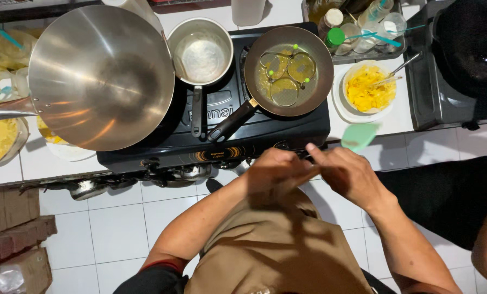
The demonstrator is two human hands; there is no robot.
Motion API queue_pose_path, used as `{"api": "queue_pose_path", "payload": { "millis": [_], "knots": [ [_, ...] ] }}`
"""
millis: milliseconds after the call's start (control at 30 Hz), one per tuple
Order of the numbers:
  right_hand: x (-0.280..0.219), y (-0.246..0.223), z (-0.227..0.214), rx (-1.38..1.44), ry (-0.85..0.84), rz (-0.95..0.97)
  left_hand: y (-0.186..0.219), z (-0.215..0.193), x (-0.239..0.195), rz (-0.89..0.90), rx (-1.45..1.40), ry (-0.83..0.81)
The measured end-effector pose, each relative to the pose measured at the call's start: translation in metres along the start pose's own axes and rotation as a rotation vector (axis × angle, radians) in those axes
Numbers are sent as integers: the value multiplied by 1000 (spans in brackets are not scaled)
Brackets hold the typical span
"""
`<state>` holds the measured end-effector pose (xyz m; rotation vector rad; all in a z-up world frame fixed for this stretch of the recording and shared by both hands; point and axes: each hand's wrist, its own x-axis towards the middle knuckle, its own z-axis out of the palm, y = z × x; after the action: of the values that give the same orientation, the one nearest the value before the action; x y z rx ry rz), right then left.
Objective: The person cracks eggs into a frying pan with oil and cooks them. They then add butter to a wok, followed by raw meat from a container, and stir-fry the meat using a spatula.
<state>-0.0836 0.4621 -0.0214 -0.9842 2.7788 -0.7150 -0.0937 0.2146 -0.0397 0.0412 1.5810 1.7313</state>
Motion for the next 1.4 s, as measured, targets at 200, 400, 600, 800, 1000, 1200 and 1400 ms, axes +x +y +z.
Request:
{"api": "queue_pose_path", "payload": {
  "millis": [200, 400, 600, 800, 1000, 1200, 1400],
  "knots": [
    [-1, 27, 51, 340, 469, 382, -27, -32, 29, 144, -693, 279],
    [21, 21, 54, 826, 359, 503, -5, -39, 62, 169, -588, 430],
    [41, 22, 50, 392, 361, 183, -12, -49, 89, 201, -736, 324],
    [53, 21, 43, 198, 467, -77, -23, -43, 106, 232, -773, 327],
    [68, 15, 32, 225, 234, 245, -30, -43, 110, 285, -785, 358],
    [71, 31, 18, 753, 291, 637, -25, -45, 115, 281, -708, 373],
    [92, 47, 17, 1221, 355, 396, -21, -50, 114, 275, -630, 353]
  ]
}}
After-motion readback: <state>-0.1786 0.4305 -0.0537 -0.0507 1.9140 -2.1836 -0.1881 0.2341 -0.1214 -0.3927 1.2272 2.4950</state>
